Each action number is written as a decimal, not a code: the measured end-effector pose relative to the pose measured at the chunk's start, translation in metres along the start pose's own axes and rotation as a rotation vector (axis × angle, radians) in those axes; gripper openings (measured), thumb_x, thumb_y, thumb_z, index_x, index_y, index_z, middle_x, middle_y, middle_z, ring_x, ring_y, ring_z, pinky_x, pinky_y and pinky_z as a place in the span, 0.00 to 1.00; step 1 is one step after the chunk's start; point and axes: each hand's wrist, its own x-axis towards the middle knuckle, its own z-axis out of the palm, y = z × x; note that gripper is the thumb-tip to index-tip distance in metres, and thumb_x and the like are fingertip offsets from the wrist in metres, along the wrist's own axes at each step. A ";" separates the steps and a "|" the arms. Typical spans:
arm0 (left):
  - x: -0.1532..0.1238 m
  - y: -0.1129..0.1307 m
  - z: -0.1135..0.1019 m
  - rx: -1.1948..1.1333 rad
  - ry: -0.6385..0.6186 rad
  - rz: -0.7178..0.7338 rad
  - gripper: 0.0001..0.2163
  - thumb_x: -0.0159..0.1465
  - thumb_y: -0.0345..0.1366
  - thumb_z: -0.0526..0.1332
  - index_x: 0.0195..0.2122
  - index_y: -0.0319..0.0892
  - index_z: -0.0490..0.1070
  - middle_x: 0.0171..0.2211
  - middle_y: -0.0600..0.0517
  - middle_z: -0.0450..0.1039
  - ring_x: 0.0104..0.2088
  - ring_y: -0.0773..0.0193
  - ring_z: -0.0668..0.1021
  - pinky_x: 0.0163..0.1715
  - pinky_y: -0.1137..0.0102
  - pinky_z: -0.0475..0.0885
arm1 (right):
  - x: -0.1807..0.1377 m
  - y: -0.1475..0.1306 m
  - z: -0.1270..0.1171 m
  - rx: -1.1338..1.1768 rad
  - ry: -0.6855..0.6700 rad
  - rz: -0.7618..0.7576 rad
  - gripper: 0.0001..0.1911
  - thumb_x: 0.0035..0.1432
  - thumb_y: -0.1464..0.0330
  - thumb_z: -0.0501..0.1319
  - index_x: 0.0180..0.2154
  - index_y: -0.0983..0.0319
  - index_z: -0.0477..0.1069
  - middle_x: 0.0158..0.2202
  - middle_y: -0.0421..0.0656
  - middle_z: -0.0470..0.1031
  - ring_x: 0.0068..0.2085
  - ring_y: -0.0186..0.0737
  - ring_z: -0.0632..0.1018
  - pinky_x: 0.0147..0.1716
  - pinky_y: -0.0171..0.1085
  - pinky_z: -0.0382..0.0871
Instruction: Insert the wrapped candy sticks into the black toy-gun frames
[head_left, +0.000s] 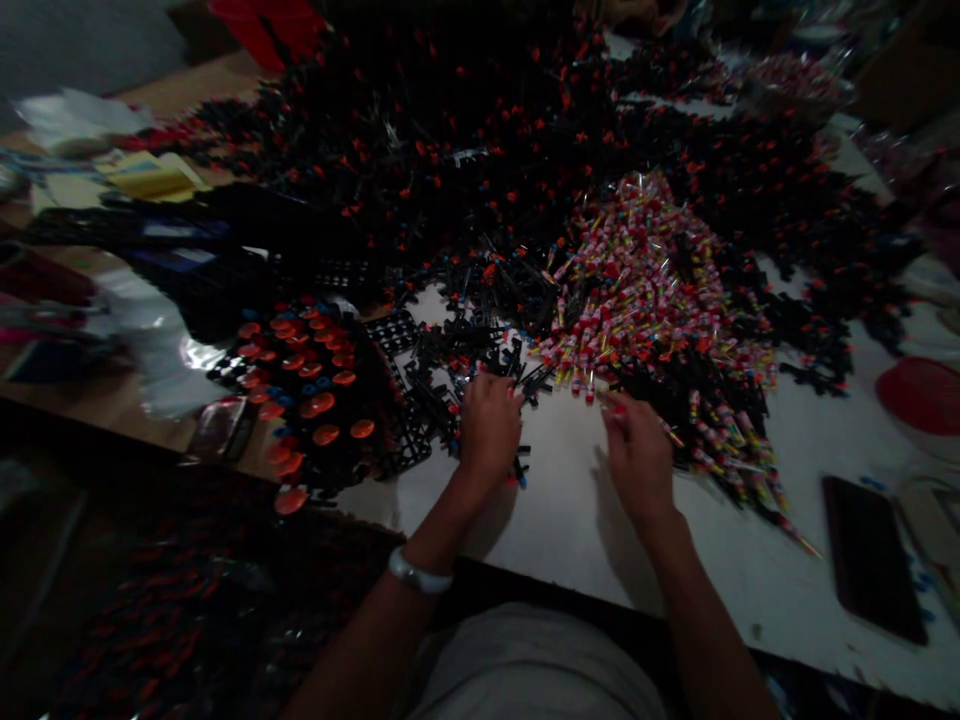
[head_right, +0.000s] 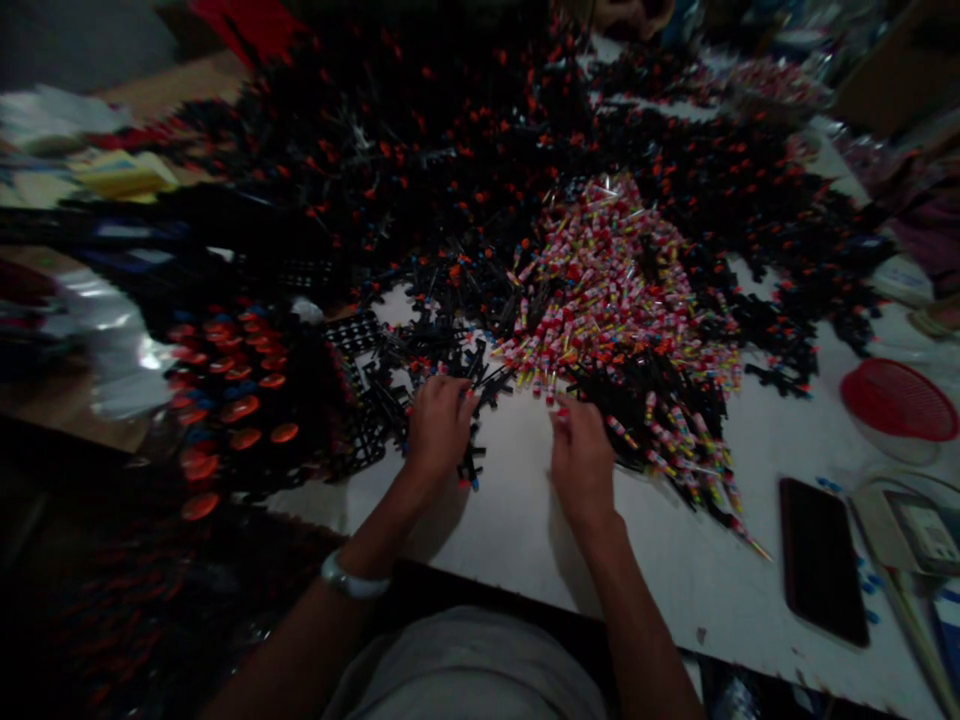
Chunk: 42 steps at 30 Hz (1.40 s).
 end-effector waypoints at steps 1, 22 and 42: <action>0.005 0.003 0.006 0.080 -0.013 0.014 0.11 0.61 0.35 0.59 0.43 0.39 0.71 0.44 0.42 0.68 0.48 0.52 0.69 0.49 0.60 0.64 | 0.004 -0.008 0.014 0.004 -0.065 -0.009 0.16 0.64 0.66 0.48 0.49 0.61 0.68 0.42 0.49 0.72 0.43 0.43 0.73 0.43 0.41 0.68; 0.034 0.022 -0.006 0.105 -0.251 0.000 0.09 0.52 0.30 0.65 0.35 0.39 0.72 0.35 0.43 0.74 0.38 0.53 0.75 0.38 0.65 0.66 | 0.053 0.002 0.038 -0.250 -0.286 -0.205 0.13 0.61 0.72 0.52 0.45 0.61 0.71 0.40 0.48 0.71 0.41 0.43 0.72 0.39 0.37 0.64; -0.044 0.021 -0.013 -1.157 -0.349 -0.451 0.16 0.54 0.41 0.65 0.39 0.38 0.66 0.30 0.50 0.75 0.28 0.65 0.77 0.25 0.73 0.71 | -0.040 -0.017 0.004 0.468 -0.272 0.179 0.12 0.62 0.62 0.55 0.44 0.59 0.70 0.40 0.41 0.74 0.40 0.35 0.74 0.40 0.33 0.67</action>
